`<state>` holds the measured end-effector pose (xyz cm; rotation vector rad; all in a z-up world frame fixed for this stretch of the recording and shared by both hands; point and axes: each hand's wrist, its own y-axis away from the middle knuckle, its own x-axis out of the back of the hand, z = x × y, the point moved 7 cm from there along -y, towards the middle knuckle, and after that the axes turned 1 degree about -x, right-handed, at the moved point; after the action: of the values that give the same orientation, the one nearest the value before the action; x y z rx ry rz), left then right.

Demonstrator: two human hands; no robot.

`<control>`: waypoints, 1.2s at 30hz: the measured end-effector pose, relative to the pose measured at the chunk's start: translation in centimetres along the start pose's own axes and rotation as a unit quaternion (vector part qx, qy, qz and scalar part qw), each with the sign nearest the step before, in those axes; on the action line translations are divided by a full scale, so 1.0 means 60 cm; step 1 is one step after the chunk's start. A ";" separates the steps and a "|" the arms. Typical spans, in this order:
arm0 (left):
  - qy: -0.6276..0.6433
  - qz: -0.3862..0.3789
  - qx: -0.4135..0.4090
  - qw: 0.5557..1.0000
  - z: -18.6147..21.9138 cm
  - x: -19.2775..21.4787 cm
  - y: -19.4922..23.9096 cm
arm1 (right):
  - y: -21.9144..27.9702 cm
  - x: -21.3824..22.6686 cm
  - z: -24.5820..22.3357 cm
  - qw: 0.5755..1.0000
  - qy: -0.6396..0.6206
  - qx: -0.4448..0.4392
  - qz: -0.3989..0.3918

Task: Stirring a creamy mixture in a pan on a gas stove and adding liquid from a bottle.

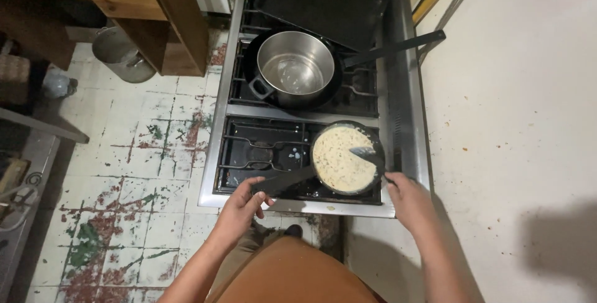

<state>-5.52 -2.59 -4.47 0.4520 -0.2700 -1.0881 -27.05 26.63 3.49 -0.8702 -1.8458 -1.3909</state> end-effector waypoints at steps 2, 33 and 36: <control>-0.003 0.000 0.003 1.000 0.007 0.002 0.000 | -0.009 -0.010 -0.002 0.999 0.033 0.016 0.009; -0.012 -0.007 0.011 1.000 0.024 0.001 -0.001 | -0.026 0.037 -0.091 1.000 -0.007 -0.003 0.003; -0.014 -0.011 0.005 1.000 0.019 0.002 -0.004 | 0.006 0.028 -0.136 0.999 -0.031 -0.011 -0.032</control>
<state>-6.15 -3.02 -3.61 0.4504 -0.2953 -1.1147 -26.78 19.01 6.84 -0.8815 -1.9236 -1.4392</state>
